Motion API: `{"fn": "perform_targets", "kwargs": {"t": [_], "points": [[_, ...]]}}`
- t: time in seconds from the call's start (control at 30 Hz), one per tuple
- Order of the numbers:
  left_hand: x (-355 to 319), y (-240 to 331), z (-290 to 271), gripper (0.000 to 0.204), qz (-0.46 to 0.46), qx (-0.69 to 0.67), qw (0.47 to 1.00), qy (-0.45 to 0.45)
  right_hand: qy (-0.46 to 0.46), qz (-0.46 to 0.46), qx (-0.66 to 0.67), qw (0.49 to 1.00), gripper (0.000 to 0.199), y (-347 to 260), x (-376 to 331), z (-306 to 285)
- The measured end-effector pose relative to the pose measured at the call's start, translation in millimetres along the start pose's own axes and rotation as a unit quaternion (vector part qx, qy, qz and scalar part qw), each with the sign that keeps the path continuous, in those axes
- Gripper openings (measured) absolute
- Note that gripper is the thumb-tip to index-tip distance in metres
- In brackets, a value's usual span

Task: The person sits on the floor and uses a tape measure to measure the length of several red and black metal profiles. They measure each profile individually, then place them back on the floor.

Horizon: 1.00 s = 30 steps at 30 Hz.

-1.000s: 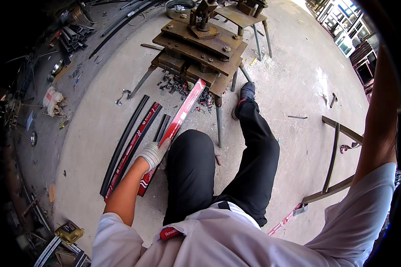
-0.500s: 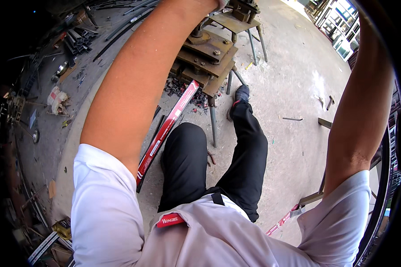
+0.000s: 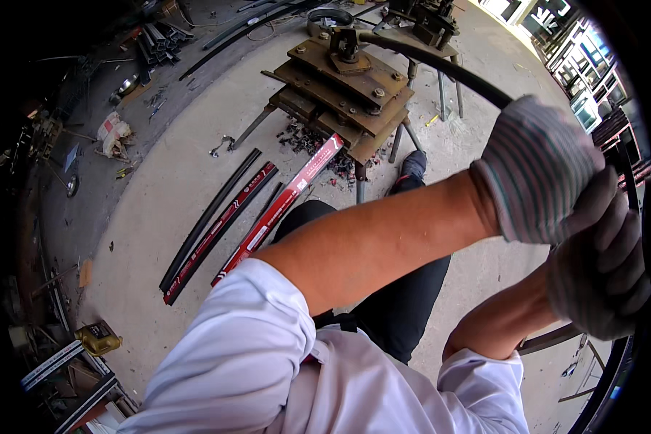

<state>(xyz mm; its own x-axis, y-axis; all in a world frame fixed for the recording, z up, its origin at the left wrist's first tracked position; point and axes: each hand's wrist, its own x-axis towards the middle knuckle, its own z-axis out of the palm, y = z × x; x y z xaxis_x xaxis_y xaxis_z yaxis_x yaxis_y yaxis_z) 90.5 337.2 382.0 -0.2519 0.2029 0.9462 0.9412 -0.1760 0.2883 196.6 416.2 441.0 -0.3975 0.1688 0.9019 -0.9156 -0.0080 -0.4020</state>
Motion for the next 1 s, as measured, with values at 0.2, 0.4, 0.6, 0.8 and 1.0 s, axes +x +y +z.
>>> {"fn": "perform_targets", "kwargs": {"t": [0.2,0.4,0.6,0.8,1.0], "points": [[-43.7,7.2,5.3,0.033,0.027,0.022,0.999,0.016,-0.055,0.019,0.007,0.998,0.036,-11.1,-92.1,-41.3],[-58.5,6.0,18.4,0.038,0.049,0.016,0.998,0.038,0.077,0.036,-0.022,0.996,0.038,-23.7,-140.0,-60.0],[-79.1,10.5,-0.6,0.021,0.038,0.027,0.995,-0.083,0.121,0.103,0.005,0.987,0.055,-17.4,-128.3,7.2],[-124.4,9.1,1.3,0.017,0.046,0.009,0.992,-0.119,0.189,0.091,0.043,0.977,0.055,-3.6,-195.8,9.2],[-152.5,4.2,8.1,0.019,0.045,0.027,0.984,-0.17,0.204,0.347,0.004,0.915,0.06,-29.9,-216.6,-15.0]]}}
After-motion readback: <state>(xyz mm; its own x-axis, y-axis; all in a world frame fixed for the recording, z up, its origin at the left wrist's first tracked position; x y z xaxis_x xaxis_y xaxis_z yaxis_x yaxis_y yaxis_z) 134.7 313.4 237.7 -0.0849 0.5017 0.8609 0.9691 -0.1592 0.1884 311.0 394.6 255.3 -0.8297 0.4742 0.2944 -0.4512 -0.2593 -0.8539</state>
